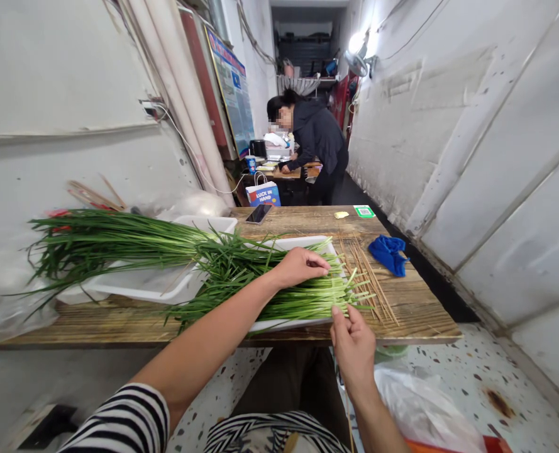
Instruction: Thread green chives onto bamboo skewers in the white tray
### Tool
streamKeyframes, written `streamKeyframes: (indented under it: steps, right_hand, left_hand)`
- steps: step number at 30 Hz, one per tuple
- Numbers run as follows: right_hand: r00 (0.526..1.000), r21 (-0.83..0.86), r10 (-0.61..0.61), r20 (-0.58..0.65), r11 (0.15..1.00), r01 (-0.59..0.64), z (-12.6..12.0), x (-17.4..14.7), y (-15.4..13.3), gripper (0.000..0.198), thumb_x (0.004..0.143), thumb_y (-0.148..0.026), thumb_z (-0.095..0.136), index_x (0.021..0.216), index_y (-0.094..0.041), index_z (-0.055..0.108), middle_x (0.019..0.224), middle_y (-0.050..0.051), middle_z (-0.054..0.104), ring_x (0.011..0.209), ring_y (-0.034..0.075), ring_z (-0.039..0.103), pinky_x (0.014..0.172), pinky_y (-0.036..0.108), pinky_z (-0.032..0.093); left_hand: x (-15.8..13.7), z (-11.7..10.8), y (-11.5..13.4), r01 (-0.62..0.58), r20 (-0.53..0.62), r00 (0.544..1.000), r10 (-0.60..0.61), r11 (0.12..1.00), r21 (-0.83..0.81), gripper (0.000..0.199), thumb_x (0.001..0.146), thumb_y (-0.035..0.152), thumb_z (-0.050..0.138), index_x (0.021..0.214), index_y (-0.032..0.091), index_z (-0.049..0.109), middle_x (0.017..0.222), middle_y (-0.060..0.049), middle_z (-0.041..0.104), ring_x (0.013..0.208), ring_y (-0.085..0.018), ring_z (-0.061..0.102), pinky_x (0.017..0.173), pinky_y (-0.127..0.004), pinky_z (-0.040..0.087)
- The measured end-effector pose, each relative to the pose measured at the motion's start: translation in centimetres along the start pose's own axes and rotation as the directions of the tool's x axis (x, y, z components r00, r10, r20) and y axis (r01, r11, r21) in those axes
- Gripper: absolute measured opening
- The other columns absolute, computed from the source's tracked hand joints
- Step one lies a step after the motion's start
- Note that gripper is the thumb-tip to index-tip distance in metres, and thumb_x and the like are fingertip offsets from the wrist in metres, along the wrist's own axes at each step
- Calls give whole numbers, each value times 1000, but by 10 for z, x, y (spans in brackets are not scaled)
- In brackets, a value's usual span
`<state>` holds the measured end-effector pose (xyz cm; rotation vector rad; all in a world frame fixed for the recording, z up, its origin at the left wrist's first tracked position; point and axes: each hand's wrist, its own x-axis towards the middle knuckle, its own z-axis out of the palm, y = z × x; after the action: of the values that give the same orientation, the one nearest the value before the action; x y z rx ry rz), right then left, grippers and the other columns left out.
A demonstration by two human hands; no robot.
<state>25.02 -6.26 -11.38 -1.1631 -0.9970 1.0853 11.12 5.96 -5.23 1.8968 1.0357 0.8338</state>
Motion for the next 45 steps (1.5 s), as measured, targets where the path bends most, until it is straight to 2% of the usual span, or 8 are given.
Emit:
streamKeyframes:
  steps: [15,30,35,40,45]
  right_hand:
    - [1000,-35,-11,-2,999,11,-3,1,4,36,80,-52,63,72,-21,46,39,-12,34,32,5,23,32,18,14]
    - [1000,-13,-21,-8,1000,21,0,0,5,37,81,-51,62,70,-21,44,40,-11,35,34,5,24,33,18,15]
    - [1000,35,-23,-17,999,23,2,0,6,36,81,-49,63,71,-20,44,42,-12,33,36,5,23,35,18,15]
    - [1000,68,-6,-9,998,7,3,0,4,36,81,-49,63,71,-20,44,44,-12,31,38,5,22,36,17,14]
    - [1000,86,-4,-30,996,6,3,-2,3,38,80,-50,64,71,-21,43,43,-12,30,38,5,22,35,17,15]
  left_hand:
    - [-3,0,6,26,-25,999,-25,998,61,23,69,23,66,85,9,75,81,-8,74,76,-16,66,71,-22,48]
    - [-6,2,11,36,-58,998,-32,997,67,21,69,20,67,86,10,75,82,-8,74,75,-16,67,68,-21,48]
    - [-7,1,12,61,-63,996,-56,995,81,21,66,25,70,81,11,76,81,-6,74,75,-16,66,68,-20,48]
    - [-7,-1,11,51,-11,999,-50,994,100,22,67,26,69,84,13,76,81,-4,74,76,-15,66,71,-20,48]
    - [-11,-13,13,-88,189,980,55,981,171,27,75,19,58,96,15,74,94,-3,74,87,-15,66,80,-19,47]
